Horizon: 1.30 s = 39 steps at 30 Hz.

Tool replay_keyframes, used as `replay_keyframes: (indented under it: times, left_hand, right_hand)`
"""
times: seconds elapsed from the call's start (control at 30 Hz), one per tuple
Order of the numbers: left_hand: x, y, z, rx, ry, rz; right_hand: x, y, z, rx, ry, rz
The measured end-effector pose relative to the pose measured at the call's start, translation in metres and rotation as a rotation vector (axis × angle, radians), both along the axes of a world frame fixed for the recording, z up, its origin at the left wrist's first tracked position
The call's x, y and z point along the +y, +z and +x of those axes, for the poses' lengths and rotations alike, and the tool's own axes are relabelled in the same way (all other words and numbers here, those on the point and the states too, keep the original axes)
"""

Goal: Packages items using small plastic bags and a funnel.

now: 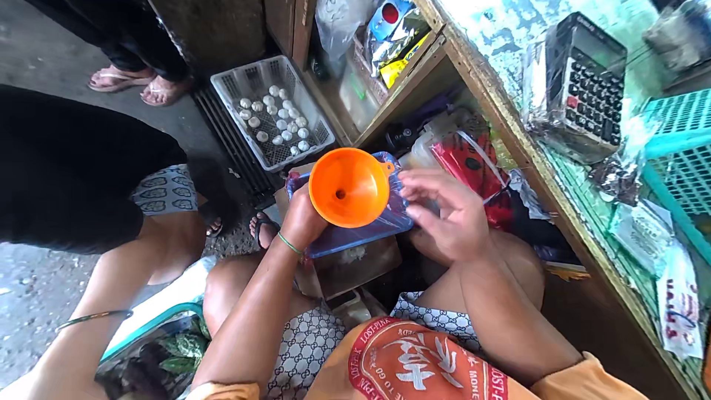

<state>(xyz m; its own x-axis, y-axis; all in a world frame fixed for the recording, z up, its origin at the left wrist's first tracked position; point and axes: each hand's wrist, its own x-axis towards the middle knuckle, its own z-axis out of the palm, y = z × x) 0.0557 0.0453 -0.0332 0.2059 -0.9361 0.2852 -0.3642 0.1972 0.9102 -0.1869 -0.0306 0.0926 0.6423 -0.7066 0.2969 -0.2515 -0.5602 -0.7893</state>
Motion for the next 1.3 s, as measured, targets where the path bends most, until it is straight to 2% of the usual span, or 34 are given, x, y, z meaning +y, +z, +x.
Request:
replay_keyframes:
  times: [0.07, 0.17, 0.23, 0.33, 0.43, 0.57, 0.67, 0.8, 0.93, 1.23, 1.3]
  left_hand:
    - [0.0, -0.007, 0.006, 0.011, 0.034, 0.023]
    - [0.003, -0.011, 0.01, 0.028, 0.057, 0.0]
    - [0.002, -0.008, 0.013, -0.006, 0.08, -0.012]
    - [0.003, -0.007, 0.013, -0.121, 0.1, 0.029]
    - [0.0, -0.008, 0.015, -0.155, 0.114, 0.039]
    - [-0.004, -0.014, 0.016, -0.09, 0.118, 0.05]
    - [-0.01, -0.02, 0.02, 0.004, 0.1, 0.018]
    - [-0.012, -0.02, 0.024, -0.06, 0.12, 0.036]
    - [-0.014, -0.021, 0.021, -0.08, 0.121, 0.083]
    - [-0.006, -0.028, 0.023, -0.047, 0.136, 0.054]
    - [-0.007, -0.025, 0.024, -0.072, 0.142, 0.115]
  right_hand:
    - [-0.02, -0.025, 0.003, 0.041, -0.204, 0.09]
    - [-0.058, -0.094, 0.0, 0.418, -0.432, 0.275]
    - [-0.078, -0.142, -0.005, 0.665, -0.406, 0.303]
    - [-0.084, -0.197, -0.016, 1.012, -0.296, 0.152]
    - [-0.086, -0.206, -0.017, 1.294, -0.212, 0.066]
    - [-0.079, -0.188, -0.005, 1.467, -0.123, 0.082]
    - [-0.089, -0.172, -0.006, 1.405, -0.216, 0.202]
    - [-0.085, -0.144, -0.02, 1.057, -0.391, 0.236]
    - [-0.071, -0.126, -0.036, 0.843, -0.486, 0.236]
    - [-0.064, -0.115, -0.046, 0.843, -0.618, 0.225]
    - [-0.065, -0.112, -0.043, 0.754, -0.691, 0.161]
